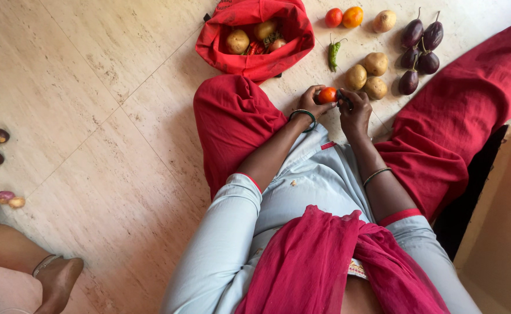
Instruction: The person sits on the floor and peels a tomato using a small knife, then places the peeled tomato into a red bag. The person then picks up a potato and begins peeling it with the same knife.
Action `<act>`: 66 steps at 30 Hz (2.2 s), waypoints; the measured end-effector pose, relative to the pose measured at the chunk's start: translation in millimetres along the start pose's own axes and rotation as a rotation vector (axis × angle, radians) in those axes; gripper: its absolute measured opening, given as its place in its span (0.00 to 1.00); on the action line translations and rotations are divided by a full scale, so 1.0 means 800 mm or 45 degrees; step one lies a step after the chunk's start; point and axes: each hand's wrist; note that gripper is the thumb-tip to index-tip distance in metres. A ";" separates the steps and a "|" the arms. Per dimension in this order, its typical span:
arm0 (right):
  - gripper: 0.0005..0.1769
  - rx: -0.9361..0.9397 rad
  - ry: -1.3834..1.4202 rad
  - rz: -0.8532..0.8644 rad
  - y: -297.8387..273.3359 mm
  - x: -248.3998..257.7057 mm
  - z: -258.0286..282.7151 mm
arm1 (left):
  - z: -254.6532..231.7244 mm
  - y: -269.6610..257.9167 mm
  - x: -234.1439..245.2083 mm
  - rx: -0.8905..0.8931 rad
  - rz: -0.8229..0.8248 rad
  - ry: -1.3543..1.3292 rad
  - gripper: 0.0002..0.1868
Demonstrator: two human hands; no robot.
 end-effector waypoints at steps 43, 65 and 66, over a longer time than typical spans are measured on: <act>0.15 -0.527 0.429 -0.025 -0.007 -0.022 -0.070 | -0.033 -0.023 -0.004 0.038 0.144 0.090 0.39; 0.20 0.068 0.119 0.235 -0.012 0.006 0.008 | -0.032 -0.020 -0.001 -0.018 0.094 0.268 0.38; 0.19 0.000 0.115 0.234 -0.013 0.006 0.014 | -0.031 -0.020 -0.001 -0.008 0.088 0.285 0.38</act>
Point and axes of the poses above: each hand's wrist, its own y-axis towards the middle knuckle, its own x-axis out of the back of the hand, z = x × y, and after that the axes turned 12 degrees about z, right-handed
